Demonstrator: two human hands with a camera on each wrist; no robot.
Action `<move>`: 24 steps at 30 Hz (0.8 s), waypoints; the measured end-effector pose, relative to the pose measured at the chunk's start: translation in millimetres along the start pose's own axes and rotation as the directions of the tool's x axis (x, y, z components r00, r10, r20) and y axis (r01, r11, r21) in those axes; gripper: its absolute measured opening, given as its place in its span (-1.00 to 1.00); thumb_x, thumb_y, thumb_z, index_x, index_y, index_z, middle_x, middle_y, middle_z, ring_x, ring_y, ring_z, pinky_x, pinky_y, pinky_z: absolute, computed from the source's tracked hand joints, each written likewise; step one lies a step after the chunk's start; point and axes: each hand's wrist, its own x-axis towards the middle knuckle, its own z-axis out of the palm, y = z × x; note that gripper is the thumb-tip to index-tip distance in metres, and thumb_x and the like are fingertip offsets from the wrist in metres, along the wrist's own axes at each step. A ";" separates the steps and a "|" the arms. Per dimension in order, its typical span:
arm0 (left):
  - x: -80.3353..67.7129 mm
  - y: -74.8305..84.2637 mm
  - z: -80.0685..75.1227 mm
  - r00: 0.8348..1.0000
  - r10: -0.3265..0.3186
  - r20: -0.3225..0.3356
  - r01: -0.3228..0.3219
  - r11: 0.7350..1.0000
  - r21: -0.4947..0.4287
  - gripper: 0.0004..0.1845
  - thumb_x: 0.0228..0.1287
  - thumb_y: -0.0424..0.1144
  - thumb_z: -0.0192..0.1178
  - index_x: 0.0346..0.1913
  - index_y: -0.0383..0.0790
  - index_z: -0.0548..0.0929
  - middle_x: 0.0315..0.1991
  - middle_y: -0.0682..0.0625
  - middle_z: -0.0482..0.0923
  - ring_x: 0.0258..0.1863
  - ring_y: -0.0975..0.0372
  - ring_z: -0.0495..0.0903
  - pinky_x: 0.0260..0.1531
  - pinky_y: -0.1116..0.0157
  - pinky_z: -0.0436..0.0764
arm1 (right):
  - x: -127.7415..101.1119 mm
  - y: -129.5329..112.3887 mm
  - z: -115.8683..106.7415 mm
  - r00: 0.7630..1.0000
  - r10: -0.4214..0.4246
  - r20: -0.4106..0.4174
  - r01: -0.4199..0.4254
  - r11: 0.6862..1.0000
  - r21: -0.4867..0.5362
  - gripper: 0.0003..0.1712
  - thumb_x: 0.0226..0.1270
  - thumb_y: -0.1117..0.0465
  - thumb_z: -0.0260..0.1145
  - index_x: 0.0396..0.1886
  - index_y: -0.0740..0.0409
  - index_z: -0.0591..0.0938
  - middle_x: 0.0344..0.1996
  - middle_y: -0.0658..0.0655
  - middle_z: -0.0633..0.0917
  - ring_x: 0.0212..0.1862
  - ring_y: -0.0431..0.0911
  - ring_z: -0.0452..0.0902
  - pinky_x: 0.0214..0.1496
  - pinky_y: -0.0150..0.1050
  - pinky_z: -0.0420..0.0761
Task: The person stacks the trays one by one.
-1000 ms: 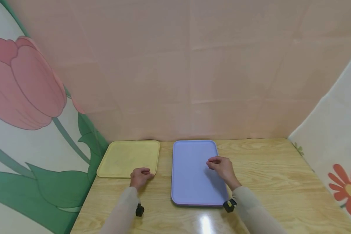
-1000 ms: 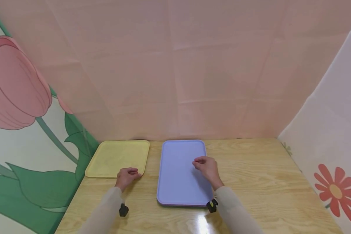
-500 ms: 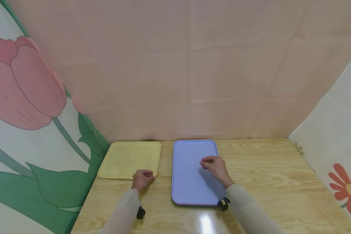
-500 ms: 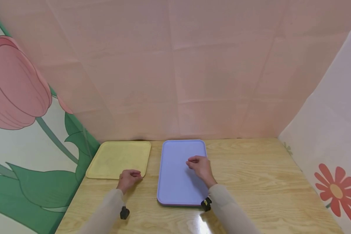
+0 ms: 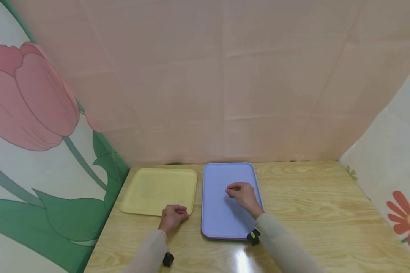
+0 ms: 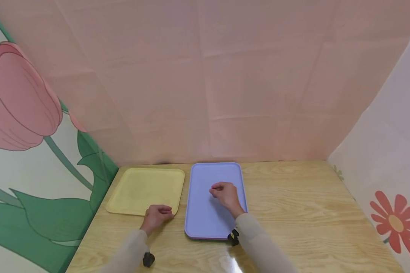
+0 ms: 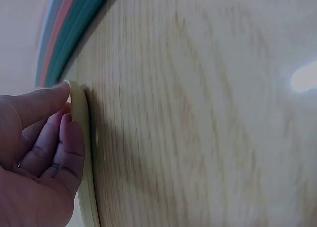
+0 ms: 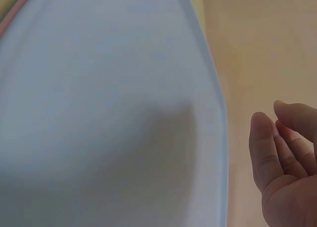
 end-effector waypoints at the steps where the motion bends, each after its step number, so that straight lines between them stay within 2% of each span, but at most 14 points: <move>1: -1.2 0.4 0.8 1.000 -0.001 0.003 0.001 1.000 -0.002 -0.76 0.01 -0.45 0.51 -0.22 -0.43 0.75 -0.37 -0.11 0.75 -0.35 0.16 0.73 -0.23 0.22 0.73 | 0.3 -0.8 2.0 1.000 -0.002 0.005 0.002 1.000 0.004 -0.85 0.19 0.31 0.49 -0.27 0.32 0.76 -0.43 0.14 0.78 -0.40 -0.09 0.72 -0.38 -0.31 0.64; 6: -5.3 2.1 0.1 1.000 0.005 0.006 -0.005 1.000 -0.007 -0.72 0.01 -0.42 0.52 -0.19 -0.44 0.75 -0.33 -0.12 0.75 -0.32 0.15 0.74 -0.23 0.22 0.73 | 1.8 -3.8 12.1 1.000 -0.009 0.017 0.008 1.000 0.026 -0.86 0.17 0.33 0.50 -0.29 0.32 0.76 -0.46 0.13 0.77 -0.42 -0.09 0.72 -0.40 -0.32 0.64; 11: -1.6 -2.0 -11.8 0.999 0.019 -0.035 -0.019 1.000 0.000 -0.71 0.09 -0.37 0.49 -0.13 -0.43 0.75 -0.31 -0.11 0.74 -0.30 0.14 0.73 -0.27 0.23 0.73 | 3.7 -6.6 24.1 0.999 -0.007 0.052 0.003 0.997 0.079 -0.87 0.16 0.38 0.49 -0.29 0.35 0.74 -0.45 0.15 0.77 -0.42 -0.07 0.71 -0.35 -0.22 0.73; 18: 1.3 -12.6 -39.8 0.991 -0.028 -0.131 0.022 0.999 -0.045 -0.70 0.16 -0.39 0.43 -0.06 -0.47 0.73 -0.31 -0.13 0.74 -0.27 0.09 0.73 -0.29 0.25 0.73 | 4.2 -12.5 41.3 0.995 -0.025 0.095 0.017 0.996 0.083 -0.87 0.16 0.39 0.49 -0.30 0.36 0.74 -0.47 0.16 0.76 -0.46 -0.06 0.70 -0.37 -0.20 0.74; 24: 4.1 -24.8 -64.0 0.966 -0.051 -0.254 0.040 0.998 -0.046 -0.69 0.16 -0.40 0.43 -0.05 -0.49 0.72 -0.25 -0.21 0.74 -0.21 0.01 0.72 -0.28 0.28 0.73 | 4.9 -18.2 54.2 0.992 -0.058 0.115 0.052 0.997 0.061 -0.87 0.16 0.37 0.49 -0.31 0.34 0.75 -0.49 0.14 0.76 -0.48 -0.10 0.68 -0.45 -0.28 0.68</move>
